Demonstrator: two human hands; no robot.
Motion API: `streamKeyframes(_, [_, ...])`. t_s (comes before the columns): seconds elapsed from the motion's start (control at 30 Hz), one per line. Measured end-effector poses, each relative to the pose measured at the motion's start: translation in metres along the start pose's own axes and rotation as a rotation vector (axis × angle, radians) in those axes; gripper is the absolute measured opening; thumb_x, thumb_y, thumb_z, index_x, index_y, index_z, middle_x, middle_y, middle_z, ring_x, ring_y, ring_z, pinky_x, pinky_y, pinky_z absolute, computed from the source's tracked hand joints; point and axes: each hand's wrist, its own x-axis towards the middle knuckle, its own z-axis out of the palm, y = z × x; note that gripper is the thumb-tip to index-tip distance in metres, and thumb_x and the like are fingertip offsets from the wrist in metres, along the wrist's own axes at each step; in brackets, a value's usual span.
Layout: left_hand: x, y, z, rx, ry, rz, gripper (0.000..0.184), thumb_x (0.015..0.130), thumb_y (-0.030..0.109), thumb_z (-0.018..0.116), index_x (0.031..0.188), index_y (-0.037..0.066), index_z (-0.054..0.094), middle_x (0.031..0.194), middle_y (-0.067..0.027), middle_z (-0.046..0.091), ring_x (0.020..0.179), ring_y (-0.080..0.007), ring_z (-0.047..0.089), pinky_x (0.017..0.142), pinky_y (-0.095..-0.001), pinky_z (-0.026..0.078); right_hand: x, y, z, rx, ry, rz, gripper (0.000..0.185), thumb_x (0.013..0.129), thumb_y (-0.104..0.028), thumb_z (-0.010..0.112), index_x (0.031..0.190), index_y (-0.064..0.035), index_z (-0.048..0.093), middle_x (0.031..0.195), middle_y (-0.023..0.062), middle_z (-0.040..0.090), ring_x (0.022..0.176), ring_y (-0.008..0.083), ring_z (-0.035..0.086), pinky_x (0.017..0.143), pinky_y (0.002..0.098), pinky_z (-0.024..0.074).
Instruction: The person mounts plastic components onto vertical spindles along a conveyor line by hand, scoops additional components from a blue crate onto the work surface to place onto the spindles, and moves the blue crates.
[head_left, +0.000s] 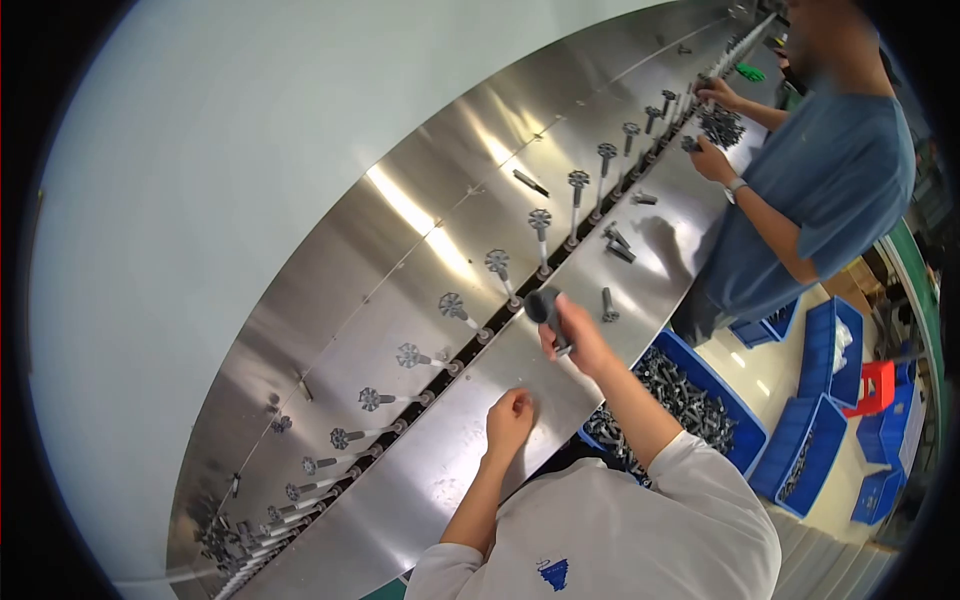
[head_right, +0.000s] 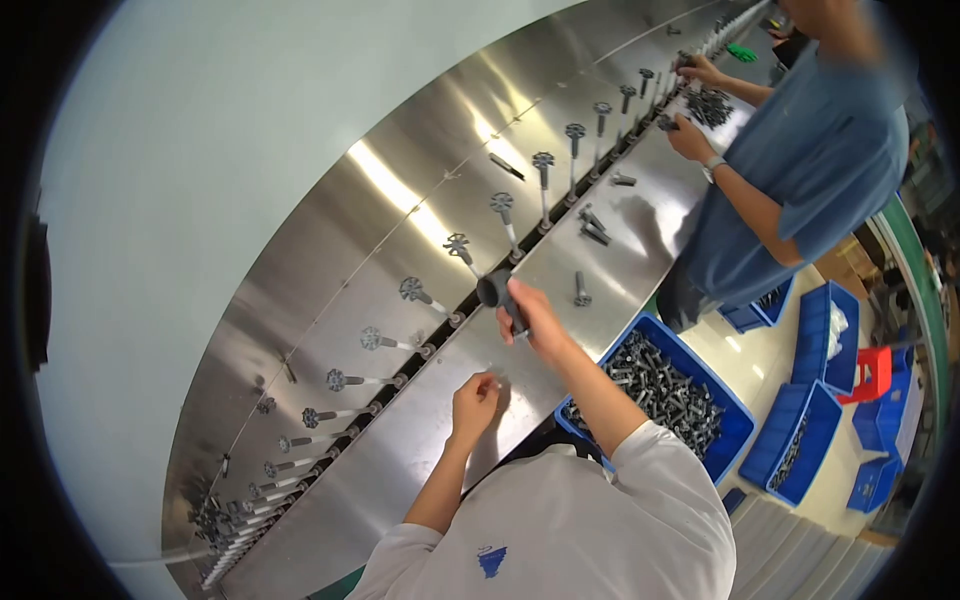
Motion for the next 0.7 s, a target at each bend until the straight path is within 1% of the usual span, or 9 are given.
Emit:
streamKeyframes(0.07, [-0.009, -0.014, -0.028, -0.031, 0.075, -0.044, 0.022, 0.088, 0.016, 0.064, 0.106, 0.004, 0.07, 0.086, -0.0138, 0.072, 0.075, -0.023, 0.07, 0.071, -0.0328, 0.054, 0.018, -0.025, 0.028, 0.138, -0.2, -0.123, 0.044, 0.1, -0.048, 0.051, 0.093, -0.0048, 0.055, 0.067, 0.0025, 0.05, 0.053, 0.0175, 0.055, 0.05, 0.029, 0.0431])
streamKeyframes(0.1, [-0.016, -0.021, -0.041, -0.043, 0.108, -0.072, 0.022, 0.088, 0.016, 0.065, 0.106, 0.004, 0.07, 0.086, -0.0136, 0.072, 0.075, -0.0225, 0.07, 0.071, -0.0323, 0.054, 0.029, -0.031, 0.039, 0.079, -0.216, -0.141, 0.049, 0.097, -0.053, 0.052, 0.093, -0.0036, 0.055, 0.067, 0.003, 0.051, 0.052, 0.0175, 0.053, 0.05, 0.0293, 0.0434])
streamKeyframes(0.2, [-0.033, -0.049, -0.077, -0.053, 0.188, -0.159, 0.022, 0.089, 0.017, 0.065, 0.106, 0.004, 0.07, 0.085, -0.013, 0.072, 0.076, -0.0207, 0.07, 0.071, -0.0304, 0.054, 0.059, -0.049, 0.08, -0.068, -0.271, -0.152, 0.05, 0.095, -0.054, 0.054, 0.095, -0.0041, 0.056, 0.067, 0.0025, 0.05, 0.052, 0.0175, 0.053, 0.049, 0.0285, 0.0422])
streamKeyframes(0.33, [-0.049, -0.088, -0.126, -0.082, 0.249, -0.261, 0.023, 0.089, 0.018, 0.065, 0.107, 0.004, 0.07, 0.084, -0.0127, 0.072, 0.075, -0.0201, 0.069, 0.071, -0.0306, 0.053, 0.112, -0.054, 0.131, -0.314, -0.287, -0.182, 0.039, 0.091, -0.034, 0.066, 0.112, -0.0025, 0.058, 0.079, 0.0028, 0.059, 0.055, 0.0131, 0.056, 0.051, 0.0249, 0.0448])
streamKeyframes(0.37, [-0.052, -0.092, -0.139, -0.086, 0.253, -0.287, 0.023, 0.089, 0.018, 0.065, 0.107, 0.004, 0.07, 0.084, -0.0127, 0.072, 0.075, -0.0202, 0.069, 0.071, -0.0306, 0.053, 0.134, -0.056, 0.142, -0.406, -0.325, -0.213, 0.041, 0.085, -0.021, 0.074, 0.118, -0.003, 0.057, 0.088, 0.0042, 0.063, 0.055, 0.0104, 0.056, 0.052, 0.0234, 0.0455])
streamKeyframes(0.4, [-0.053, -0.099, -0.151, -0.091, 0.258, -0.312, 0.024, 0.089, 0.019, 0.066, 0.107, 0.004, 0.07, 0.084, -0.0126, 0.072, 0.075, -0.0202, 0.069, 0.071, -0.0307, 0.053, 0.152, -0.063, 0.159, -0.541, -0.314, -0.195, 0.044, 0.083, -0.016, 0.076, 0.118, -0.002, 0.056, 0.089, 0.003, 0.064, 0.062, 0.0126, 0.06, 0.057, 0.025, 0.0486])
streamKeyframes(0.47, [-0.049, -0.117, -0.171, -0.104, 0.283, -0.325, 0.024, 0.089, 0.019, 0.066, 0.108, 0.005, 0.07, 0.083, -0.0128, 0.072, 0.074, -0.0209, 0.069, 0.07, -0.0314, 0.053, 0.211, -0.052, 0.184, -0.825, -0.378, -0.499, 0.044, 0.077, -0.011, 0.077, 0.116, -0.0025, 0.057, 0.09, 0.0035, 0.065, 0.072, 0.0152, 0.063, 0.065, 0.0282, 0.0519])
streamKeyframes(0.57, [-0.035, -0.143, -0.199, -0.126, 0.326, -0.321, 0.024, 0.089, 0.02, 0.066, 0.106, 0.005, 0.07, 0.083, -0.0129, 0.072, 0.074, -0.0214, 0.068, 0.07, -0.0322, 0.053, 0.303, -0.036, 0.22, -1.284, -0.484, -0.42, 0.047, 0.071, -0.016, 0.078, 0.114, -0.0075, 0.061, 0.093, 0.0061, 0.069, 0.085, 0.0199, 0.067, 0.074, 0.0339, 0.0538])
streamKeyframes(0.7, [-0.003, -0.174, -0.242, -0.111, 0.341, -0.327, 0.025, 0.089, 0.021, 0.065, 0.106, 0.005, 0.07, 0.081, -0.0119, 0.071, 0.072, -0.0215, 0.067, 0.069, -0.0322, 0.053, 0.416, 0.031, 0.249, -1.814, -0.616, -0.164, 0.053, 0.065, -0.028, 0.079, 0.115, -0.0169, 0.065, 0.1, 0.0095, 0.071, 0.092, 0.0265, 0.069, 0.077, 0.0402, 0.0539])
